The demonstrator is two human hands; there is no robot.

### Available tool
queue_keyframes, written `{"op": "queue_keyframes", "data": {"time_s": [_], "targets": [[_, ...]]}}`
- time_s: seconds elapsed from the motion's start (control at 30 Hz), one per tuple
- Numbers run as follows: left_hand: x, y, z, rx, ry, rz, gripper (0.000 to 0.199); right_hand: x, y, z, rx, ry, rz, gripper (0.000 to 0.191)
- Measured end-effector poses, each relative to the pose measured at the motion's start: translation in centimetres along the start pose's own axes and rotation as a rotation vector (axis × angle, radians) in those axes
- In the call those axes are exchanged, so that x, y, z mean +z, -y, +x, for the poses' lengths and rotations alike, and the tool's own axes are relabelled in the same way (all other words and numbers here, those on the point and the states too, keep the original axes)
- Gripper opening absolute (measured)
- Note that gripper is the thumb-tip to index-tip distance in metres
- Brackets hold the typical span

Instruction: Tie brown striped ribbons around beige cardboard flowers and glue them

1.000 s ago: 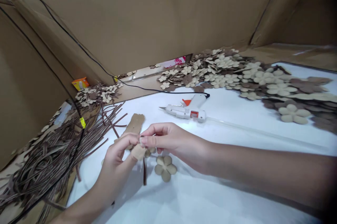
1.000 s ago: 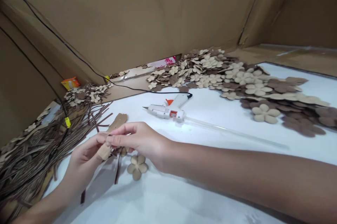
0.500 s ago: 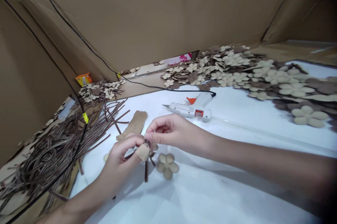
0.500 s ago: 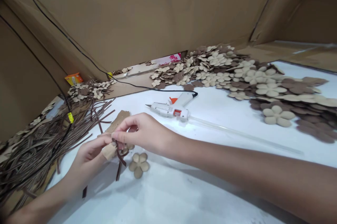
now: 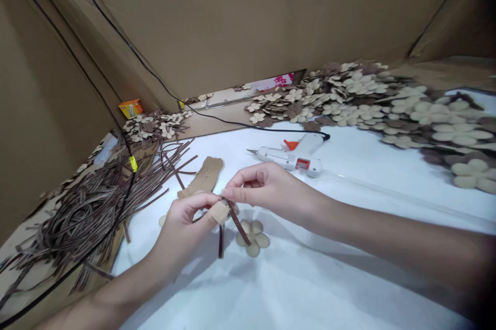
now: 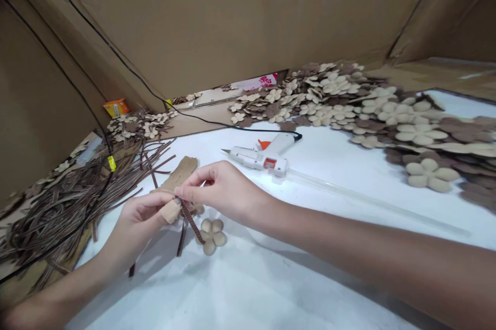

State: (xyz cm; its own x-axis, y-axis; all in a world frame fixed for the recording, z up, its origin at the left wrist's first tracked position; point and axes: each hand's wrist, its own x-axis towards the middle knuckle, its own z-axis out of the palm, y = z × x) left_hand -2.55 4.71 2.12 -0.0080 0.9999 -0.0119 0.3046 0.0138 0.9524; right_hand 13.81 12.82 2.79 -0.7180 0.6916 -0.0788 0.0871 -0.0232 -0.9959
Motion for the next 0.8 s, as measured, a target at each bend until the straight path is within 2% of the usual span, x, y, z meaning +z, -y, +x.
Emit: {"op": "queue_keyframes", "data": {"time_s": [0.2,0.37,0.57,0.7,0.8], "targets": [[-0.05,-0.50,0.22,-0.119,0.011,-0.122,0.023,-0.12,0.21,-0.23,0.035,0.002,0.019,0.015],[-0.08,-0.58,0.26,-0.137,0.038,-0.155,0.022,-0.20,0.37,-0.28,-0.018,0.041,-0.009,0.017],[0.12,-0.32,0.25,-0.177,0.150,-0.255,0.020,-0.31,0.49,-0.22,-0.061,-0.005,-0.081,0.017],[0.23,-0.17,0.41,-0.190,0.163,-0.242,0.019,-0.26,0.54,-0.21,-0.134,-0.047,-0.150,0.015],[0.28,-0.33,0.45,-0.224,0.160,-0.253,0.018,-0.16,0.49,-0.30,-0.126,-0.073,-0.190,0.013]]}}
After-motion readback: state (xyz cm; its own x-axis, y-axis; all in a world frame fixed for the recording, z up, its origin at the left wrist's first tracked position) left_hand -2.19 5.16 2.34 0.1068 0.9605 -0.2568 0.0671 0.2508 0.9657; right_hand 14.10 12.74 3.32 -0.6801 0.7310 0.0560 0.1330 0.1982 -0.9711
